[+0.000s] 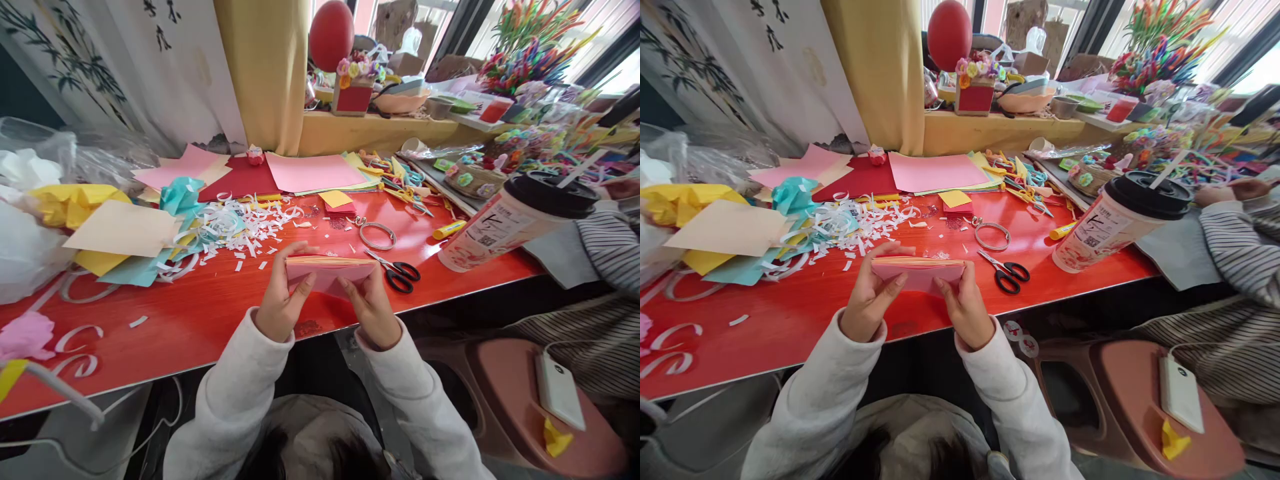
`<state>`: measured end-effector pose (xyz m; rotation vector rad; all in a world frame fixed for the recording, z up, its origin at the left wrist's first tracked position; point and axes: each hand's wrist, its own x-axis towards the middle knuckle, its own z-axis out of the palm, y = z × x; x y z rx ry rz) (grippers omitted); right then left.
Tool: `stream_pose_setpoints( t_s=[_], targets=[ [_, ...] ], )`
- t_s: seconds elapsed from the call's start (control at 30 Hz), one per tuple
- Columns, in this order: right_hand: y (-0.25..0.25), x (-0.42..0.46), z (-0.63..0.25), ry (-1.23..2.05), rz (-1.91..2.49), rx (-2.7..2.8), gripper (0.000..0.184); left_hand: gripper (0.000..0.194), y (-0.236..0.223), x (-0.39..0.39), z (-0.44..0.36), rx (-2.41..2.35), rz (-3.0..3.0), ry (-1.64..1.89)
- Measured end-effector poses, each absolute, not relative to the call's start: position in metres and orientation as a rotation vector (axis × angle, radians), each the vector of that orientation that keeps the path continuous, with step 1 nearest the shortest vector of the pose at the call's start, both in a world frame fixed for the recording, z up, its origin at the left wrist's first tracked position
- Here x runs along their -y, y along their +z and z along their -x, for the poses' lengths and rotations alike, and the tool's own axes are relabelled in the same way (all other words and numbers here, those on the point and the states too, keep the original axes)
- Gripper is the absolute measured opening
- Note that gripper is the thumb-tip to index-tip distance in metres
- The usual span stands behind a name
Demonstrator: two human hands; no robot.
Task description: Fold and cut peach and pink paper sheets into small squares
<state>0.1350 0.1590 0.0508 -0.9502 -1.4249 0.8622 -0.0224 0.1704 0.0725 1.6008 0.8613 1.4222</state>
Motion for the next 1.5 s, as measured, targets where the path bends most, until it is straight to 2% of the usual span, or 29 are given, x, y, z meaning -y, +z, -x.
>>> stream_pose_setpoints(
  t_s=[0.13, 0.3, 0.37, 0.67, 0.97, 1.13, 1.5],
  targets=[
    [0.050, -0.165, -0.138, 0.821, 0.990, 1.410, 0.024, 0.045, 0.072, -0.171, 0.026, -0.999, -1.556, 1.501],
    [0.049, -0.172, -0.146, 0.869, 0.990, 1.421, 0.027, 0.017, 0.075, -0.170, 0.034, -1.233, -1.519, 1.642],
    [0.051, -0.174, -0.147, 0.898, 0.967, 1.420, 0.027, 0.013, 0.076, -0.170, 0.035, -1.340, -1.595, 1.661],
    [0.055, -0.175, -0.146, 0.984, 0.905, 1.375, 0.026, 0.008, 0.081, -0.171, 0.036, -1.362, -1.712, 1.735],
    [0.054, -0.175, -0.147, 1.005, 0.913, 1.376, 0.026, 0.011, 0.078, -0.164, 0.035, -1.343, -1.590, 1.793],
    [0.055, -0.175, -0.148, 1.003, 0.916, 1.376, 0.026, 0.005, 0.082, -0.163, 0.034, -1.385, -1.750, 1.800],
    [0.052, -0.172, -0.147, 0.980, 0.893, 1.440, 0.036, 0.009, 0.095, -0.168, 0.039, -1.364, -2.038, 1.871]
  ],
)
